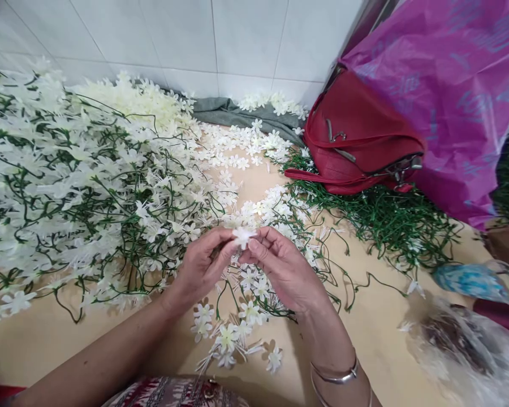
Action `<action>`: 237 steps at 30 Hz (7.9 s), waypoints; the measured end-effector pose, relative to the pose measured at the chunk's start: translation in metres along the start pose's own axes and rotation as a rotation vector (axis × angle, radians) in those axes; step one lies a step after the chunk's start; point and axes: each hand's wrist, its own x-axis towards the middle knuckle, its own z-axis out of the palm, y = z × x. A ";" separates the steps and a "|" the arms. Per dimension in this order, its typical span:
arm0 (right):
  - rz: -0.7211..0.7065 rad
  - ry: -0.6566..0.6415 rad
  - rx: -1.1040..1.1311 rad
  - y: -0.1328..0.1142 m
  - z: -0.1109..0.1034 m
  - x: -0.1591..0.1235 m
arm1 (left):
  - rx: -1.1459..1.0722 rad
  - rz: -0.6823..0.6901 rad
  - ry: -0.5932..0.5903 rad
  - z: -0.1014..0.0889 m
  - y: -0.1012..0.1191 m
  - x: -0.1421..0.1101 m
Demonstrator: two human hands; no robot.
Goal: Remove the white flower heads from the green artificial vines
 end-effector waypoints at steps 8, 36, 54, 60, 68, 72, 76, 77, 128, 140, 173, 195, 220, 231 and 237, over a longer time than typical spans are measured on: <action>-0.382 0.232 -0.461 -0.032 -0.018 -0.005 | -0.371 -0.275 0.181 0.004 -0.001 -0.004; -0.640 0.165 -1.727 -0.035 -0.020 0.073 | -0.447 -0.340 0.147 -0.005 0.010 0.004; -0.281 -0.134 -0.656 -0.024 0.011 0.031 | -0.353 -0.288 0.171 -0.001 -0.002 0.003; -0.257 -0.155 -0.583 -0.025 0.011 0.028 | -0.341 -0.365 0.155 0.000 -0.005 0.002; -0.260 -0.126 -0.621 -0.026 0.003 0.025 | -0.250 -0.347 0.133 -0.001 -0.003 0.002; -0.229 -0.117 -0.584 -0.026 0.003 0.026 | -0.275 -0.359 0.140 -0.003 0.002 0.003; -0.234 -0.053 -0.638 -0.027 0.004 0.027 | -0.349 -0.434 0.127 -0.003 0.003 0.003; -0.234 -0.047 -0.657 -0.027 0.005 0.026 | -0.350 -0.443 0.126 -0.003 0.003 0.003; -0.347 0.282 -0.437 0.001 0.038 0.020 | -0.383 -0.428 0.272 0.004 0.007 0.007; -0.407 0.332 -0.353 0.011 0.032 0.023 | -0.440 -0.486 0.293 0.002 0.011 0.009; -0.762 0.363 -0.596 0.007 0.024 0.021 | -0.518 -0.338 0.163 -0.007 0.011 0.011; -0.433 -0.057 -0.285 -0.009 0.017 0.004 | -0.965 -0.439 0.287 -0.004 0.028 0.030; -0.316 -0.054 -0.080 -0.035 0.008 -0.007 | 0.061 0.098 -0.061 -0.030 0.037 0.018; -0.226 0.018 -0.078 -0.023 0.008 0.006 | -0.517 -0.475 0.089 -0.030 0.038 0.023; -0.217 0.008 -0.126 -0.020 0.014 0.006 | -0.500 -0.448 0.085 -0.028 0.038 0.022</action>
